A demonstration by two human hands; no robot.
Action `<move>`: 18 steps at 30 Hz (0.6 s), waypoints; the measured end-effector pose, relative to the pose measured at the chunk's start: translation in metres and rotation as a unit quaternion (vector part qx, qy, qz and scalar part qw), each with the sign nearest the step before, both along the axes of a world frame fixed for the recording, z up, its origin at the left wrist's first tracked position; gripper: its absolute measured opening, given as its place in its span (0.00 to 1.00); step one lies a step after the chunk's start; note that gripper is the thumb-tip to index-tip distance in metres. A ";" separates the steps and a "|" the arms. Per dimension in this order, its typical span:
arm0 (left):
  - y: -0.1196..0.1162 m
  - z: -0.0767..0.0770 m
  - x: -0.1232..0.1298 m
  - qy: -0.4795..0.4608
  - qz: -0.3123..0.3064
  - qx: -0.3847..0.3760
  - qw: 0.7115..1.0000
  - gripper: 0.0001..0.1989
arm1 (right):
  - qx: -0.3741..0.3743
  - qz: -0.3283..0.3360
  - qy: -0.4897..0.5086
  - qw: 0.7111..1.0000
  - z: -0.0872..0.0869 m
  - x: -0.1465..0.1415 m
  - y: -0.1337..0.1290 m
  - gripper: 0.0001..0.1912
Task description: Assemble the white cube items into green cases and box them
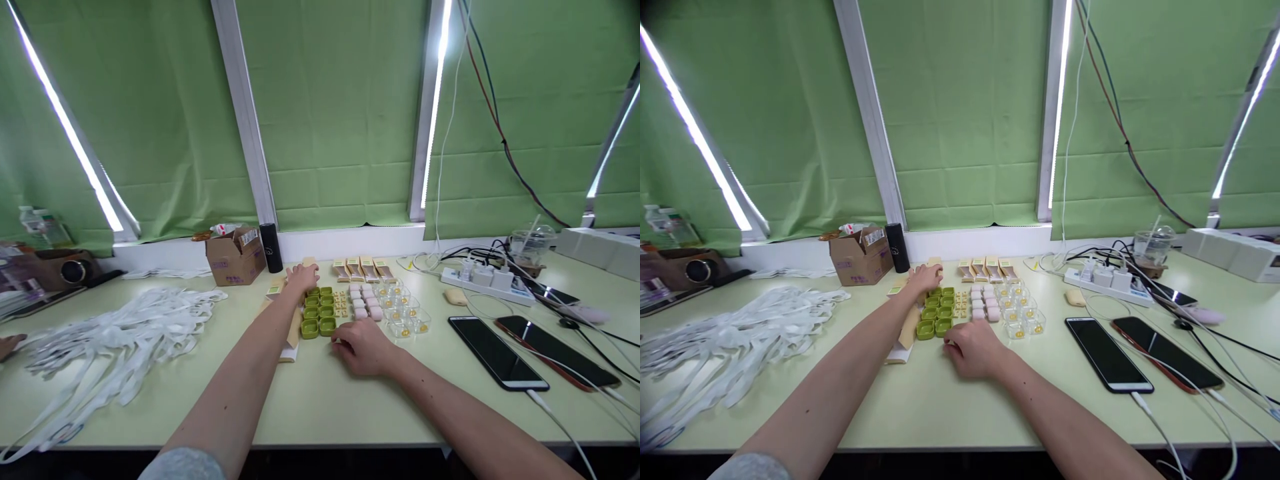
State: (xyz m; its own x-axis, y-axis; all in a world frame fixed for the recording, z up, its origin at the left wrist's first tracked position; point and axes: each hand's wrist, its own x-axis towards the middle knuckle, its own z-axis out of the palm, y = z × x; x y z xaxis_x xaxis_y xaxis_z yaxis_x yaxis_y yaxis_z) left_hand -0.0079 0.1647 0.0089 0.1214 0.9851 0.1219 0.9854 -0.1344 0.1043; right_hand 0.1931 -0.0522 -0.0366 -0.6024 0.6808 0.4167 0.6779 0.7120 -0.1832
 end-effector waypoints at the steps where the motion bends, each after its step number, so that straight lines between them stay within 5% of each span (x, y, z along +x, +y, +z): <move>1: -0.001 0.000 0.001 -0.003 -0.007 0.009 1.000 0.24 | 0.004 0.000 0.002 1.000 0.000 0.000 0.000 0.05; 7: -0.026 0.006 0.014 -0.057 -0.079 0.067 0.993 0.21 | 0.031 -0.003 0.039 0.999 -0.001 0.001 0.003 0.05; 12: -0.061 0.019 0.030 -0.156 -0.146 0.117 0.970 0.19 | 0.077 -0.048 0.189 0.978 0.003 0.008 0.010 0.10; 15: -0.089 0.025 0.034 -0.361 -0.221 0.130 0.897 0.15 | 0.093 -0.088 0.298 0.946 0.007 0.014 0.014 0.13; 18: -0.120 0.029 0.033 -0.471 -0.292 0.097 0.827 0.14 | 0.091 -0.117 0.382 0.912 0.010 0.018 0.018 0.14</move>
State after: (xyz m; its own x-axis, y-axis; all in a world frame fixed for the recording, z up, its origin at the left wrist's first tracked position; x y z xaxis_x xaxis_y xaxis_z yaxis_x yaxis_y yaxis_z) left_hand 0.0251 0.0443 0.0378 0.3298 0.7430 0.5824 0.2414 -0.6628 0.7089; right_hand 0.2115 -0.0345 -0.0263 0.0645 0.6305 0.7735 0.5394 0.6302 -0.5585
